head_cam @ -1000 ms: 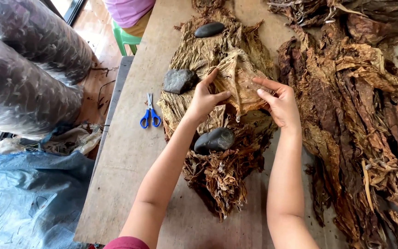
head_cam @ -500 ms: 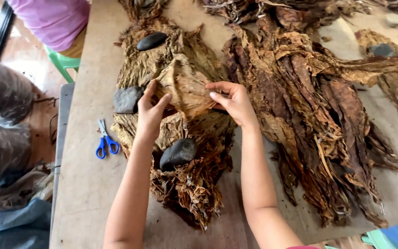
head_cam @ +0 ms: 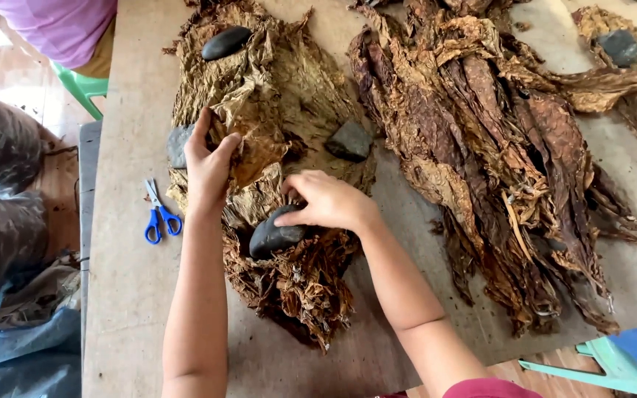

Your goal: The person sorts and arranges dried brown leaves on a wooden table, using both hands to separate and stack them. They occasionally use a pair of blue scissors to trim small pieces and place smooth stones on top of the leaf piles to hold them in place.

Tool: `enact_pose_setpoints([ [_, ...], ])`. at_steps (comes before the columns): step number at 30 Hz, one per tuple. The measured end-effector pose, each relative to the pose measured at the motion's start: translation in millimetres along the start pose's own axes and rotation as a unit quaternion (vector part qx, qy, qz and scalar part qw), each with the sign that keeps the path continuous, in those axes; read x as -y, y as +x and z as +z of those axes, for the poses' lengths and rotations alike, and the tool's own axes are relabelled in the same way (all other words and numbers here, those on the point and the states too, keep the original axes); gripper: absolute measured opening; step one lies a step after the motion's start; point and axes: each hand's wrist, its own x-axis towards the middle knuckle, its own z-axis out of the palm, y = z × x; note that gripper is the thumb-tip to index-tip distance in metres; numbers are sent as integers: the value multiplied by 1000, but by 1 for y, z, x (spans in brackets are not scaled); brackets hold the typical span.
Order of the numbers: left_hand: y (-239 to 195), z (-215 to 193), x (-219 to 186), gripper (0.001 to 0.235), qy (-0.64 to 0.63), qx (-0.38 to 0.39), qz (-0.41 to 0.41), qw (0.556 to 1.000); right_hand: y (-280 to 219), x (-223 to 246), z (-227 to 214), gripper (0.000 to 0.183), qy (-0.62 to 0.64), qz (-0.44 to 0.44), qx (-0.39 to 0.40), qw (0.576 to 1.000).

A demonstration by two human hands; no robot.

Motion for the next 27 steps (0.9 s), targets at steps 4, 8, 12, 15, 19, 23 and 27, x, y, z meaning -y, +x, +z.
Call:
enact_pose_setpoints([
  [4,-5,6,-10,80,0,-3,-10,1000,-19,34,3,89,-64,-13,23,998],
  [8,-11,14,-16,81,20,-2,-21,1000,16,14,63,90,-204,-42,-46,977],
  [12,-16,17,-13,99,45,-25,31,998,31,0,93,88,-264,-80,-109,955],
  [15,4,0,20,104,97,-21,25,995,35,-25,57,88,-175,-106,-50,978],
  [19,-5,10,-19,105,54,19,-15,998,-16,2,-14,98,-65,-144,-32,987],
  [23,-5,14,-4,123,63,10,-22,998,-10,-40,-31,80,84,-307,-138,938],
  [27,-21,42,9,136,21,-31,-57,998,35,-68,-10,71,541,-396,-46,740],
])
